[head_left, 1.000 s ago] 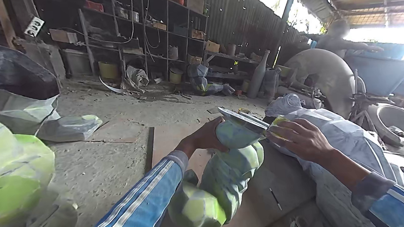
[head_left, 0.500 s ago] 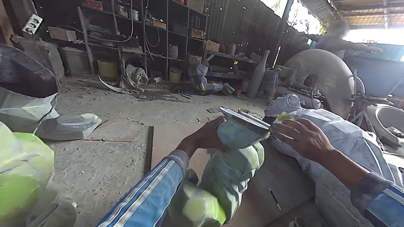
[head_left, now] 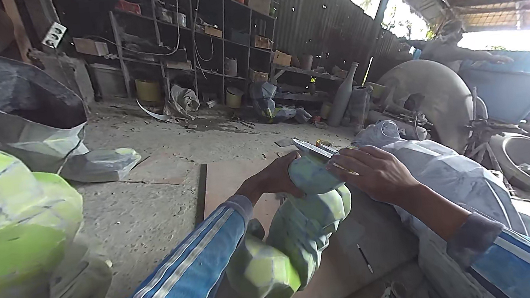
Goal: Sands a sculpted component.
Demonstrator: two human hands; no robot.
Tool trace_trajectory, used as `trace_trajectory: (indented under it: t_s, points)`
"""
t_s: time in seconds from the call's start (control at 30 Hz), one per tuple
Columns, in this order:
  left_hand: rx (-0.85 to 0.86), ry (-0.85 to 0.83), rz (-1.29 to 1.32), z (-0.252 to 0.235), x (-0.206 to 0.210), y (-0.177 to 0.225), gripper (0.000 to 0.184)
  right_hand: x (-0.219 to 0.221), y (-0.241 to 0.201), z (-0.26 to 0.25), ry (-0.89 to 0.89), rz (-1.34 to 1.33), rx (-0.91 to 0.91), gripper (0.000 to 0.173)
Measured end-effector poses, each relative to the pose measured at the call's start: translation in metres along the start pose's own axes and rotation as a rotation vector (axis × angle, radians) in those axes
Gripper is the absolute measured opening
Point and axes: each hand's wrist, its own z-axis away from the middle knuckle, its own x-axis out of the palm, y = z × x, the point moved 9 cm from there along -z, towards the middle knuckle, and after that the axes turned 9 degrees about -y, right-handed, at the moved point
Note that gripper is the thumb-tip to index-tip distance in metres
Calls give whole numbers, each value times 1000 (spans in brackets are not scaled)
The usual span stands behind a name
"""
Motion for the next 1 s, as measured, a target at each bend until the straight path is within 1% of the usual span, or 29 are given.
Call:
trace_trajectory:
  t_s: [0.07, 0.27, 0.33, 0.43, 0.57, 0.73, 0.8, 0.87, 0.93, 1.0]
  points:
    - [-1, -1, -11, 1, -1, 0, 91, 5, -3, -3, -58, 17, 21, 46]
    - [30, 4, -25, 4, -5, -1, 90, 2, -10, 9, -68, 43, 15, 40]
    - [34, 7, -21, 7, -5, -1, 91, 1, -12, 17, -47, 48, -2, 37]
    - [38, 8, -9, 10, -6, 3, 96, 1, -10, 33, -20, 38, 7, 37]
    - [46, 13, -22, 15, -6, 6, 94, 4, -11, 52, 20, 5, 4, 35]
    - [44, 14, -38, 20, -7, 5, 101, 20, -8, 74, 35, -45, 22, 39]
    - [44, 10, -24, 24, -8, 8, 101, 26, -4, 82, 36, -58, 34, 38]
    - [37, 22, -16, 29, -9, 10, 100, 21, 1, 87, 75, -120, 57, 36]
    - [26, 30, -23, 34, -10, 11, 99, 6, 7, 87, 158, -195, 115, 33]
    - [19, 33, -23, 38, -10, 11, 99, -9, 12, 86, 236, -267, 195, 36]
